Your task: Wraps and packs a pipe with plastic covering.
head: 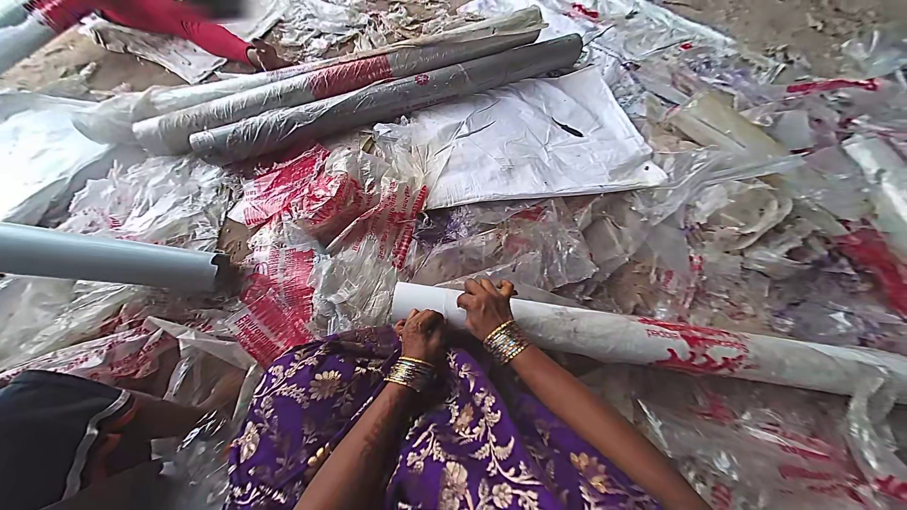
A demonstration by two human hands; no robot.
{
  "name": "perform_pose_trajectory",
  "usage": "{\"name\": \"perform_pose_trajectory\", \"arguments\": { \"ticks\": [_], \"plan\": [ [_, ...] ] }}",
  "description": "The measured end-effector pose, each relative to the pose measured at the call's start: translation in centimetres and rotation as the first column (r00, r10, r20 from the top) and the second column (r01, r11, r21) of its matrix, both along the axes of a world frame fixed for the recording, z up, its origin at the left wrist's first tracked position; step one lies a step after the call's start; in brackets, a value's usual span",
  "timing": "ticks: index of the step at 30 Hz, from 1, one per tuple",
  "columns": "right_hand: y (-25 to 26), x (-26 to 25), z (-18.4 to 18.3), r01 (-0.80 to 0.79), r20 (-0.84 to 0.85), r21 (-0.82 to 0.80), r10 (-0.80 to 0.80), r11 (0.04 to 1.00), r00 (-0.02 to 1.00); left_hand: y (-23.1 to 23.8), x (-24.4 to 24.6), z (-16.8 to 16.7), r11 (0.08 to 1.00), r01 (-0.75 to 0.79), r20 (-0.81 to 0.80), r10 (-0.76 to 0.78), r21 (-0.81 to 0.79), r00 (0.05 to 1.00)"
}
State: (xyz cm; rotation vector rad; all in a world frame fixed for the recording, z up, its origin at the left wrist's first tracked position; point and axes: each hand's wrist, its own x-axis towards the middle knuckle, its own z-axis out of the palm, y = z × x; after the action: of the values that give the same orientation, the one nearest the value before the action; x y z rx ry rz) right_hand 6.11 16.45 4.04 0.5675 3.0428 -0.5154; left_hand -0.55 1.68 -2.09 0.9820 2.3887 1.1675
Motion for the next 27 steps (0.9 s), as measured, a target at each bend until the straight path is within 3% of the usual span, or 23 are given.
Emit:
{"name": "perform_pose_trajectory", "arguments": {
  "ticks": [3,5,8,12,17,21,24,27],
  "plan": [
    [-0.9,-0.3,-1.3,-0.001,-0.210,-0.013,-0.001,1.000,0.978,0.0,0.0,-0.2,1.000,0.005,-0.014,-0.005,0.003,1.000],
    [-1.4,-0.7,-1.9,-0.038,-0.255,0.022,0.042,0.999,0.966,0.0,0.0,-0.3,1.000,-0.003,-0.026,0.003,0.020,1.000],
    [-1.2,-0.6,-1.9,-0.087,-0.205,0.064,0.098,0.994,0.974,-0.1,-0.1,0.0,1.000,0.018,-0.003,-0.018,-0.003,1.000],
    [-0.1,-0.4,-0.2,-0.055,0.010,0.022,0.055,0.998,0.998,-0.2,-0.2,0.5,0.999,0.033,0.021,-0.033,-0.013,0.999],
    [-1.1,-0.6,-1.4,-0.051,-0.206,0.008,0.051,0.999,0.977,-0.2,-0.2,-0.2,0.999,0.030,0.009,-0.030,0.019,1.000],
    [-0.8,-0.4,-1.5,-0.147,-0.167,0.126,0.167,0.981,0.972,-0.1,-0.2,-0.2,0.999,0.031,0.008,-0.032,0.033,0.999],
    [0.1,-0.2,-0.3,-0.114,-0.052,0.094,0.120,0.989,0.991,-0.2,-0.4,-0.2,0.999,0.033,-0.012,-0.033,0.038,0.999],
    [-0.5,-0.3,-0.7,-0.082,-0.147,0.079,0.093,0.993,0.985,-0.2,-0.3,-0.5,0.998,0.040,-0.012,-0.039,0.043,0.999]
  ]
}}
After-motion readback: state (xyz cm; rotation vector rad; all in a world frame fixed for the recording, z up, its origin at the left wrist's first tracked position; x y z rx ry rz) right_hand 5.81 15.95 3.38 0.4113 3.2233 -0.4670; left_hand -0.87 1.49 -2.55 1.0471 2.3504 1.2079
